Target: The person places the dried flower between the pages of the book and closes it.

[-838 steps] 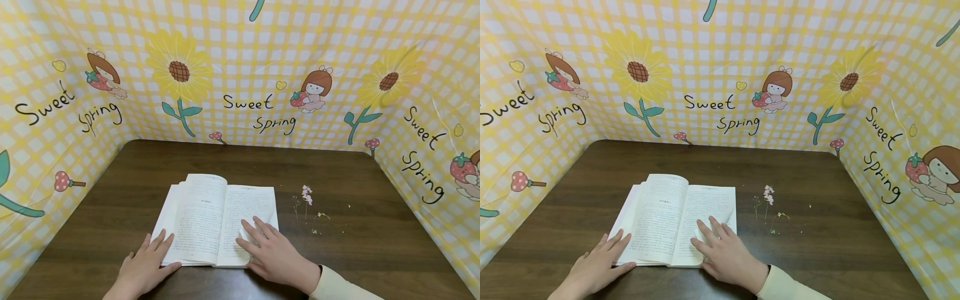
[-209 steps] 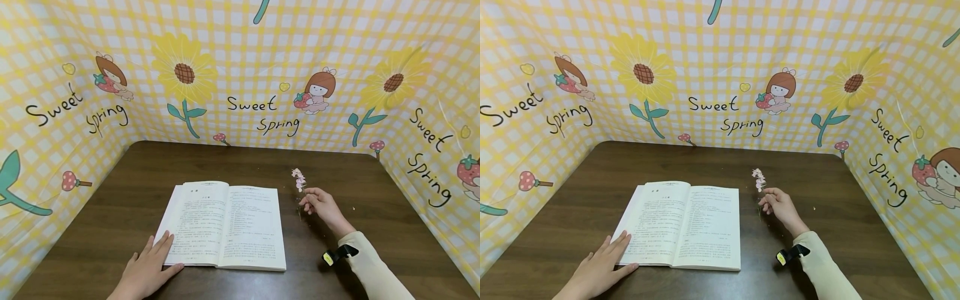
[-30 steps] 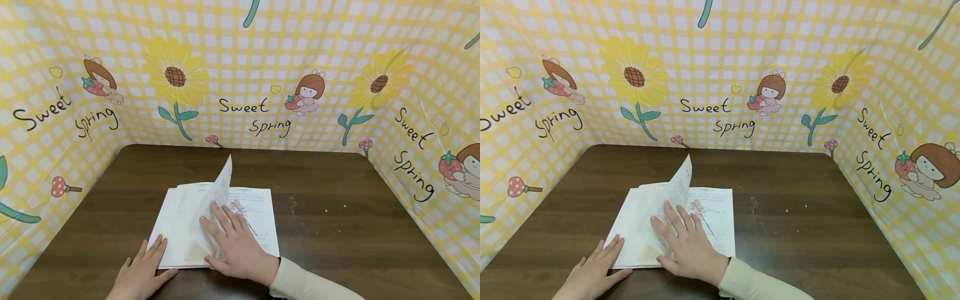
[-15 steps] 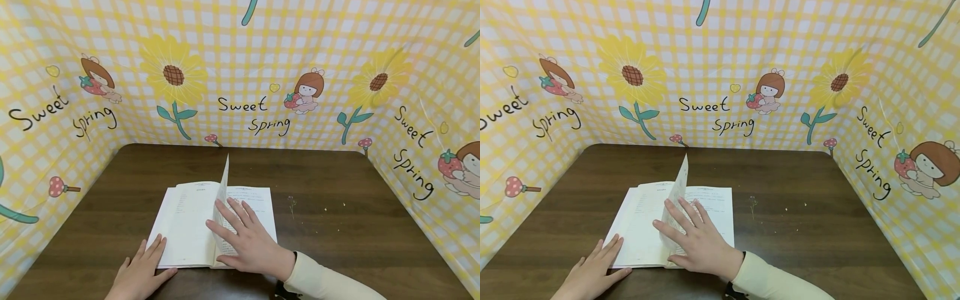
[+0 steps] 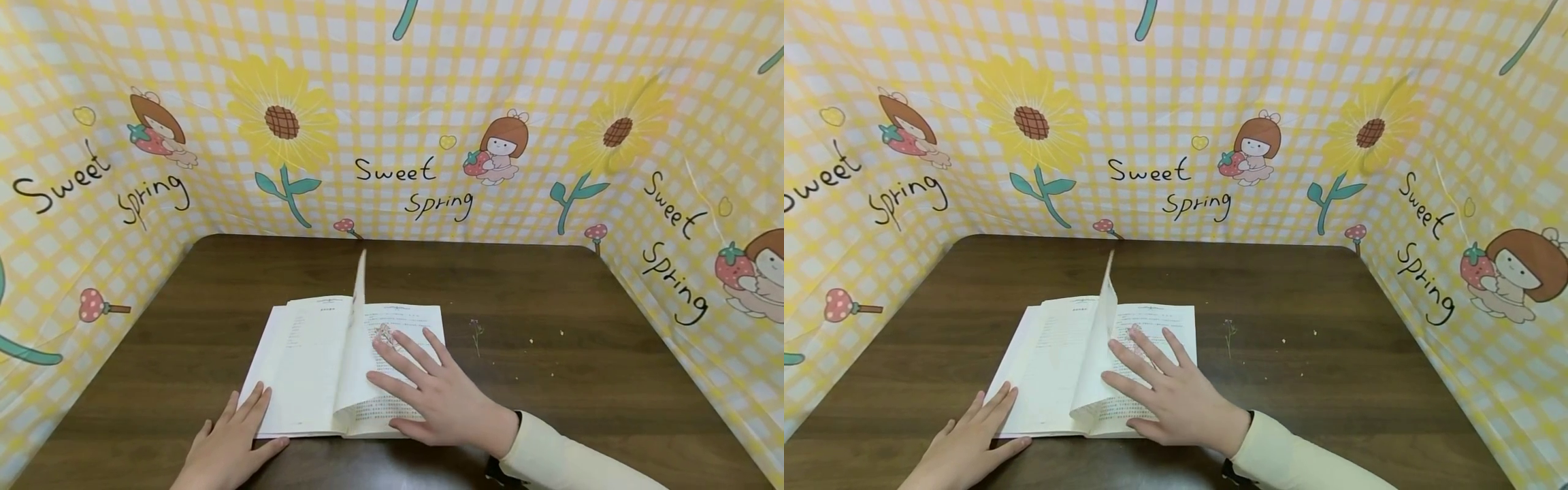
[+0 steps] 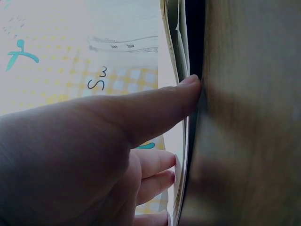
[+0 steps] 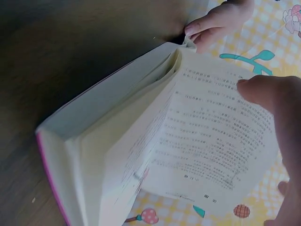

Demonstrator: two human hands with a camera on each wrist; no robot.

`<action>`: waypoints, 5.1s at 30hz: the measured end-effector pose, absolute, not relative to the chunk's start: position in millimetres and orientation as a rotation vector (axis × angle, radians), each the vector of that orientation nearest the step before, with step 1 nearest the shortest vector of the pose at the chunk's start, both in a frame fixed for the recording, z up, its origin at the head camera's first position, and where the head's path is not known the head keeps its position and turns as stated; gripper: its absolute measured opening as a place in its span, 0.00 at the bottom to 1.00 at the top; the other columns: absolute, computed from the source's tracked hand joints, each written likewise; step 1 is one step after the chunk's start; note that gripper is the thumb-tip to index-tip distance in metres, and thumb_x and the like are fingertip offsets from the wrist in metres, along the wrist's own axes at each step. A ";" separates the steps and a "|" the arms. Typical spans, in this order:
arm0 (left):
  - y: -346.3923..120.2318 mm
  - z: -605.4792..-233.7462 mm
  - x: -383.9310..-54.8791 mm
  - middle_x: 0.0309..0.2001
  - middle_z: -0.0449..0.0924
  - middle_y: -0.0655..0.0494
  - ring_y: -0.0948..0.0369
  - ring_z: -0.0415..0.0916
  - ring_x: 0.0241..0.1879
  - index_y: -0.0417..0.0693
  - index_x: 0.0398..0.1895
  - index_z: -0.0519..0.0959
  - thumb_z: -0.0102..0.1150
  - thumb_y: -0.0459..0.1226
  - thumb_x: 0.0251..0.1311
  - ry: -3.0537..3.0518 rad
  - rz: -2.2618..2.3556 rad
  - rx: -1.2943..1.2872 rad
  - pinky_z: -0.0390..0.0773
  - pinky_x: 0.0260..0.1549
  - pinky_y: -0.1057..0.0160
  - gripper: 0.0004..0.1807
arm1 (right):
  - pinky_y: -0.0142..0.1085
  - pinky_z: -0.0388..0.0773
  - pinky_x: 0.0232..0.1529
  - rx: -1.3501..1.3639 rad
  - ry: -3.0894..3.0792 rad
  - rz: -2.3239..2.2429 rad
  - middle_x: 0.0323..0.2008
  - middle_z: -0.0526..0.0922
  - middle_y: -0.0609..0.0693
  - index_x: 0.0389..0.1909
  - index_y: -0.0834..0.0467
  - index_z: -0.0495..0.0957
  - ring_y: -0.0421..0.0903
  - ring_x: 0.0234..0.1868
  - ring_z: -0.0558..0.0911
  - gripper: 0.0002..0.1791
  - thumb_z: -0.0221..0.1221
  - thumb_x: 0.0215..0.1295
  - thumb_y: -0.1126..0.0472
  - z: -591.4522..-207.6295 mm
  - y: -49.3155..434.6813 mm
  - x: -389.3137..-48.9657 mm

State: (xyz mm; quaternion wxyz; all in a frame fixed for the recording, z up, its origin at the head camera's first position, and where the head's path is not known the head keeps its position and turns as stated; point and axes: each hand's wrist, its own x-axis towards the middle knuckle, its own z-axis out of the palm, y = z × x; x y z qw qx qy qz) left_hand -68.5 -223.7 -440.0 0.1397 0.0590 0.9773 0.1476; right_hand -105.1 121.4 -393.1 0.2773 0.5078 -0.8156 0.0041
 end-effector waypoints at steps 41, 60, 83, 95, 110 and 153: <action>-223.0 -440.8 -69.9 0.76 0.54 0.39 0.29 0.46 0.71 0.39 0.76 0.58 0.52 0.70 0.58 2.815 0.396 0.154 0.51 0.55 0.20 0.55 | 0.56 0.70 0.52 1.488 -2.568 0.023 0.66 0.75 0.47 0.64 0.44 0.78 0.46 0.64 0.76 0.21 0.51 0.76 0.46 -426.6 191.1 -86.0; -222.8 -441.5 -67.8 0.76 0.53 0.39 0.30 0.45 0.72 0.39 0.76 0.58 0.53 0.70 0.58 2.801 0.412 0.142 0.51 0.55 0.20 0.56 | 0.53 0.71 0.55 1.208 -2.823 0.710 0.56 0.82 0.43 0.59 0.53 0.81 0.45 0.57 0.79 0.17 0.51 0.78 0.53 -414.0 200.8 -116.8; -224.7 -438.4 -67.4 0.76 0.54 0.40 0.31 0.46 0.72 0.39 0.76 0.59 0.54 0.69 0.59 2.805 0.383 0.163 0.53 0.55 0.21 0.54 | 0.42 0.75 0.31 0.262 -3.132 0.684 0.29 0.75 0.51 0.28 0.60 0.78 0.46 0.28 0.74 0.17 0.66 0.64 0.50 -431.5 226.5 -172.2; -224.1 -439.4 -66.8 0.76 0.54 0.41 0.31 0.45 0.72 0.40 0.76 0.58 0.54 0.69 0.58 2.817 0.404 0.176 0.52 0.55 0.21 0.54 | 0.43 0.77 0.34 0.315 -3.024 0.729 0.25 0.81 0.48 0.26 0.61 0.83 0.45 0.28 0.78 0.06 0.67 0.61 0.65 -435.3 237.4 -184.5; -224.6 -437.1 -66.7 0.76 0.54 0.40 0.30 0.46 0.72 0.40 0.76 0.58 0.53 0.69 0.59 2.818 0.398 0.191 0.53 0.54 0.21 0.54 | 0.52 0.81 0.36 0.306 -3.156 0.374 0.31 0.80 0.56 0.30 0.61 0.83 0.57 0.35 0.83 0.06 0.59 0.65 0.69 -427.7 229.2 -183.0; -224.9 -439.9 -66.4 0.76 0.54 0.41 0.32 0.46 0.73 0.41 0.77 0.58 0.53 0.69 0.59 2.824 0.395 0.195 0.53 0.54 0.21 0.54 | 0.34 0.82 0.29 0.147 -2.803 1.990 0.29 0.85 0.56 0.57 0.82 0.65 0.42 0.26 0.82 0.18 0.51 0.71 0.74 -439.1 258.7 -200.2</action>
